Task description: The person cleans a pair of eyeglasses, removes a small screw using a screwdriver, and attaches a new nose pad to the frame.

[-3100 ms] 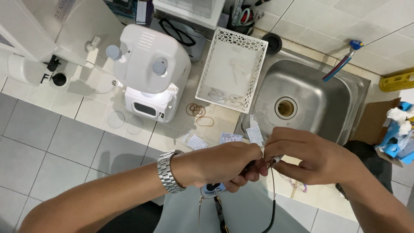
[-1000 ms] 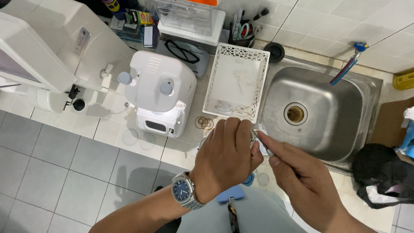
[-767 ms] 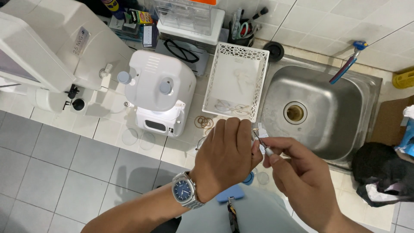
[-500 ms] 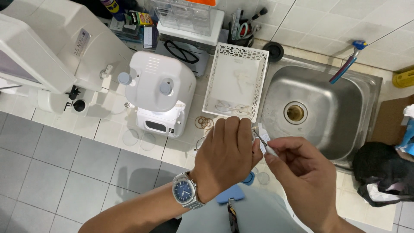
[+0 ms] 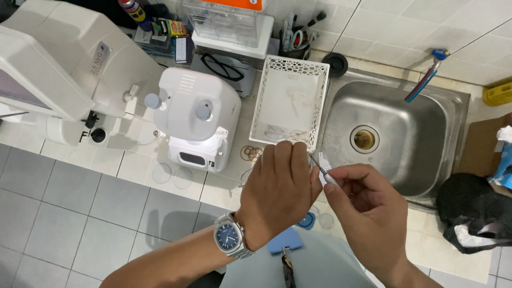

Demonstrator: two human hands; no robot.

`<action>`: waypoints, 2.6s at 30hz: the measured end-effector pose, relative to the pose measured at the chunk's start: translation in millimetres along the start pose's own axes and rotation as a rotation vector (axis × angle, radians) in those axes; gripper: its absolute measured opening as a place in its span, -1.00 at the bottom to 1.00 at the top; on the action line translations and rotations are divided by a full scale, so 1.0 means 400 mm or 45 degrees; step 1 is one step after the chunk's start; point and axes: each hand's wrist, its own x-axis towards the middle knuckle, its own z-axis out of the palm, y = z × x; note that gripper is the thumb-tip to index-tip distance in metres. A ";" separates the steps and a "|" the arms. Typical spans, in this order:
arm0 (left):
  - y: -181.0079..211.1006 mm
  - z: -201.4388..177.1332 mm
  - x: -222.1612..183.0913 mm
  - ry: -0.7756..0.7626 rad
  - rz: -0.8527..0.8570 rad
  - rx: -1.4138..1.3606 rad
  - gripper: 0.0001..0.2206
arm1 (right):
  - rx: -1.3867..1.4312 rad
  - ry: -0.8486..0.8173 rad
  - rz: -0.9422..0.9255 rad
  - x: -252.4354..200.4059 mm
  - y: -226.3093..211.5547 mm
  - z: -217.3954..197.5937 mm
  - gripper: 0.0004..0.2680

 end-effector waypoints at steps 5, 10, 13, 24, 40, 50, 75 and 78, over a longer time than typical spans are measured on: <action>-0.006 0.008 -0.006 -0.030 0.019 0.029 -0.75 | -0.046 -0.017 0.074 0.002 -0.004 0.007 -0.87; -0.006 0.005 -0.005 -0.013 0.007 0.011 -0.75 | 0.105 -0.102 0.089 0.010 -0.011 0.010 -0.87; -0.010 0.010 -0.010 -0.038 0.011 0.040 -0.77 | 0.166 -0.104 -0.006 0.016 0.002 0.009 -0.89; -0.019 0.014 -0.010 -0.082 0.041 0.042 -0.80 | 0.276 -0.205 0.008 0.028 -0.003 0.011 -0.92; -0.027 0.019 -0.004 -0.114 0.082 0.048 -0.78 | 0.491 -0.160 0.205 0.045 0.037 0.008 -0.81; -0.016 -0.011 0.028 -0.037 0.068 -0.199 -0.70 | 0.452 -0.044 -0.169 0.001 0.054 -0.004 -0.87; -0.027 -0.028 0.012 -0.275 0.347 -0.645 -0.22 | 0.115 0.008 0.162 -0.025 -0.033 -0.057 -0.85; -0.030 -0.027 0.011 -0.209 0.381 -0.563 -0.26 | 0.164 -0.036 0.110 -0.021 -0.022 -0.057 -0.85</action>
